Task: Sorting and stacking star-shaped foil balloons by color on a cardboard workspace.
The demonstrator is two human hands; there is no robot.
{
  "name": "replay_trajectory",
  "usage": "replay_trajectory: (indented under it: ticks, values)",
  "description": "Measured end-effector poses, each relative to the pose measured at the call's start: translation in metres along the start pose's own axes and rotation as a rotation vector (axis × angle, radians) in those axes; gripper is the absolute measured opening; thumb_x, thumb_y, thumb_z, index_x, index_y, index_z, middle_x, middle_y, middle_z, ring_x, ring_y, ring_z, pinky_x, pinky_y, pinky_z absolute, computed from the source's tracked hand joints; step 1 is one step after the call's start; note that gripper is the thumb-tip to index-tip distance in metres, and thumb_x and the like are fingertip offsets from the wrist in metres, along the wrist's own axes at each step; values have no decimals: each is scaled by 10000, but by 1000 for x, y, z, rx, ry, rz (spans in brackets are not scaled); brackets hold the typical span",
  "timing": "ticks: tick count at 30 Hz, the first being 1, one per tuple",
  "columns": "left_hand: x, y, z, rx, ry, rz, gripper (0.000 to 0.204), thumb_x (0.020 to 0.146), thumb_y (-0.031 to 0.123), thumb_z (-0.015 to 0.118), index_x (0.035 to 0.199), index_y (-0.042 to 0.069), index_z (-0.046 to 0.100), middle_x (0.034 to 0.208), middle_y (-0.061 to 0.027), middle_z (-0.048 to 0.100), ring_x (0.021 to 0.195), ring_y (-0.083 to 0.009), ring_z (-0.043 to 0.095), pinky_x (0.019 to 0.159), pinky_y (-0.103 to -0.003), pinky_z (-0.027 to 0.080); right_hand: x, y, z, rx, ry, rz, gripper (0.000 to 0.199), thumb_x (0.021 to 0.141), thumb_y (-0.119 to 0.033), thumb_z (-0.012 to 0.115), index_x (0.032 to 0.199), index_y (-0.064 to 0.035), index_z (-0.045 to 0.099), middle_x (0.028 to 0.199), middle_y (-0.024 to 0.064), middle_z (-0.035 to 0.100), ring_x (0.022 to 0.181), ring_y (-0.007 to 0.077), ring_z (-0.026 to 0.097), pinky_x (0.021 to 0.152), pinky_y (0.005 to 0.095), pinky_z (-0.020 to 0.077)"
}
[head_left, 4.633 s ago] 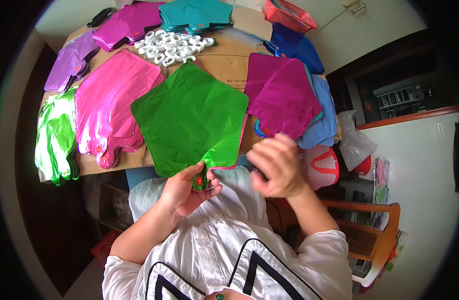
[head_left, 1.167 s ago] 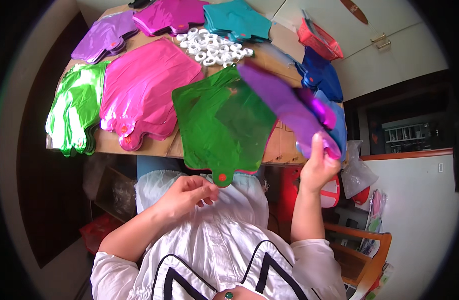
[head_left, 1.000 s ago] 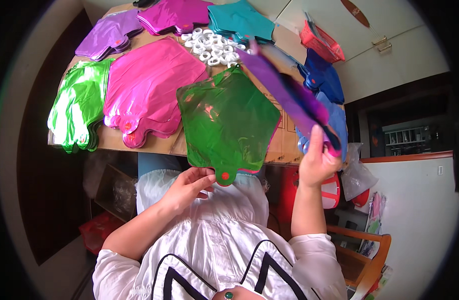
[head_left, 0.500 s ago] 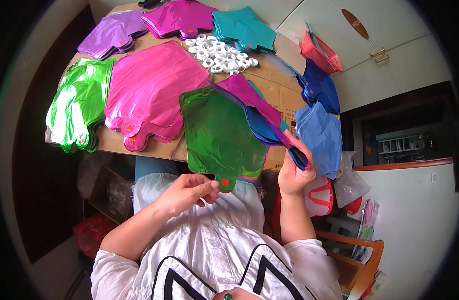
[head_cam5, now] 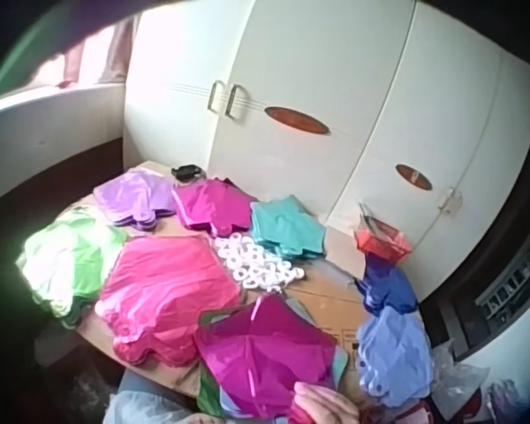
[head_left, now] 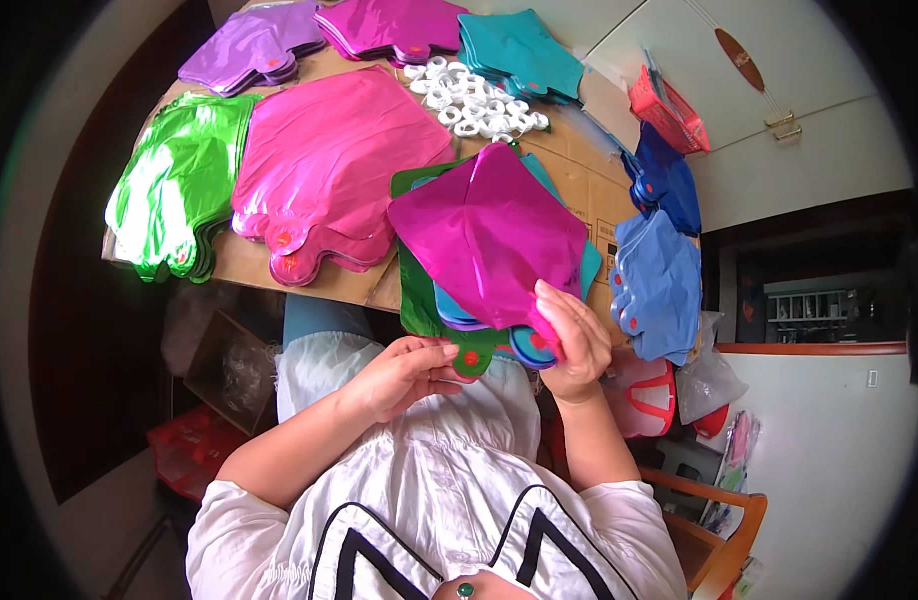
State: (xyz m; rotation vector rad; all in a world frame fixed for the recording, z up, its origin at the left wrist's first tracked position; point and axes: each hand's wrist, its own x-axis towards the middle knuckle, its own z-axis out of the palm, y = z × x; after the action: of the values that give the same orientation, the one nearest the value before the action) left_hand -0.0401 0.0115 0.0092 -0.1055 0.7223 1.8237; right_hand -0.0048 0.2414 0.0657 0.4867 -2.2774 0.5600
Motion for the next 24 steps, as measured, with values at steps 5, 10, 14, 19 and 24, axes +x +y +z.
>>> replay_trajectory:
  ticks: [5,10,14,19,24]
  values:
    - [5,-1,1,23,36,14,266,991,228,531,1123,16,623,1066,-83,686,964,-181,667,853,-343,527,-3,-2,0,-15,-108,-60,272,771,-11,667,1039,20,630,1039,210,690,944,343,691,836,407,559]
    - [5,1,7,26,63,35,263,994,222,525,1129,18,620,1070,-82,684,963,-183,667,846,-351,529,-6,-1,1,-17,-122,-29,296,752,-8,679,1042,24,630,1044,210,689,957,347,687,845,410,553]
    - [5,-1,6,17,44,30,265,989,240,538,1119,25,619,1059,-73,681,950,-174,662,836,-341,526,-5,-4,3,-17,-133,-26,297,746,-21,695,1033,29,636,1046,208,690,965,347,684,856,403,547]
    - [9,-3,13,47,105,24,274,976,296,570,1080,51,634,1014,-49,680,908,-147,656,792,-312,533,-4,-10,5,-32,-153,-25,292,761,-38,691,1042,26,641,1051,195,690,970,340,682,858,397,544]
    - [15,-7,12,106,142,41,275,1001,275,528,1135,54,621,1024,-60,686,896,-189,682,778,-328,545,-5,-11,7,-25,-142,-15,284,773,-41,679,1049,20,643,1055,185,690,964,335,683,855,401,543]
